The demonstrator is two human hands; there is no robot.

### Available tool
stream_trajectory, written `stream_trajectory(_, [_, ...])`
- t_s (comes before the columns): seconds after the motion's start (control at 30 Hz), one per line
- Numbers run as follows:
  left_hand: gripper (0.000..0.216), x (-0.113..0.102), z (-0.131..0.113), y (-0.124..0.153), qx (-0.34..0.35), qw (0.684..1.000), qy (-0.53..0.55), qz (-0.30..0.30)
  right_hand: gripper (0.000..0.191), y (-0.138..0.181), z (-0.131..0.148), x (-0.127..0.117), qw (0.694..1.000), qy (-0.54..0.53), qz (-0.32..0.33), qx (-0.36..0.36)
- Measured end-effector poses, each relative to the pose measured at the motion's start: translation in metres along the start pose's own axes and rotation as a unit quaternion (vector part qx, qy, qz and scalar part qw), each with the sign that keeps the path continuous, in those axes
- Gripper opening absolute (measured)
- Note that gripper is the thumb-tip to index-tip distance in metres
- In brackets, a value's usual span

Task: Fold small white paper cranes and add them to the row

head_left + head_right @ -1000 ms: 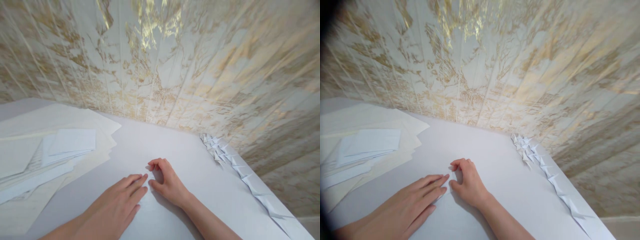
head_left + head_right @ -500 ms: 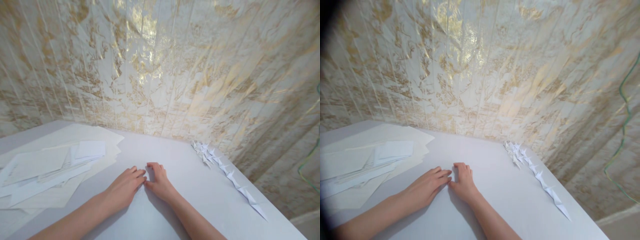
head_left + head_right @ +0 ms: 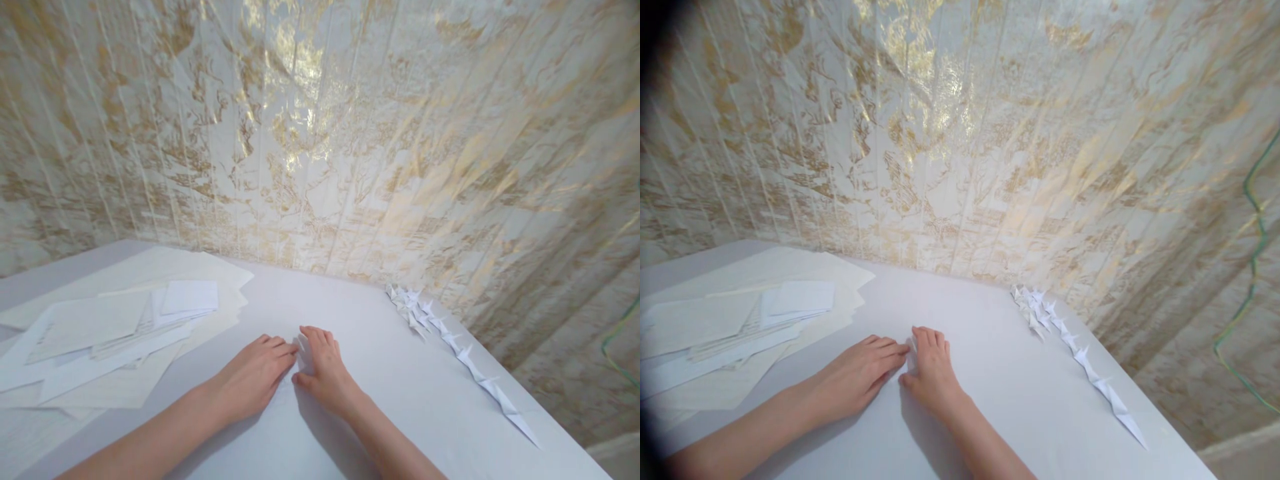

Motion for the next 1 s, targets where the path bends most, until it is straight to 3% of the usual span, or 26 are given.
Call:
stream_trajectory(0.27, [0.011,-0.011,-0.002,0.008,-0.043,0.999,-0.029,0.008,0.066,0.005,0.005,-0.002,0.995,-0.053,0.022,-0.085])
stream_trajectory(0.43, [0.01,-0.013,0.002,0.008,-0.045,0.998,-0.027,0.029,0.061,0.006,0.003,0.006,0.992,-0.096,0.043,-0.063])
stream_trajectory(0.67, [0.005,-0.016,0.007,0.007,-0.05,0.998,0.014,0.046,0.058,0.007,-0.002,-0.002,0.974,-0.216,0.05,-0.043])
stream_trajectory(0.83, [0.008,-0.016,0.015,0.005,-0.045,0.995,0.053,0.073,0.056,0.007,-0.004,0.0,0.973,-0.223,0.044,-0.042])
stream_trajectory(1.0, [0.02,-0.01,0.019,0.003,-0.016,0.998,0.045,0.042,0.056,0.006,-0.004,0.002,0.972,-0.229,0.039,-0.041])
Point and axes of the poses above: each hand's wrist, its own y-axis away from the middle knuckle, its own x-axis out of the palm, z = x × y, the point moved 1 cm from there along -y, towards the middle knuckle, and after that the axes turned 3 degrees about -x, right-handed, at the moved point
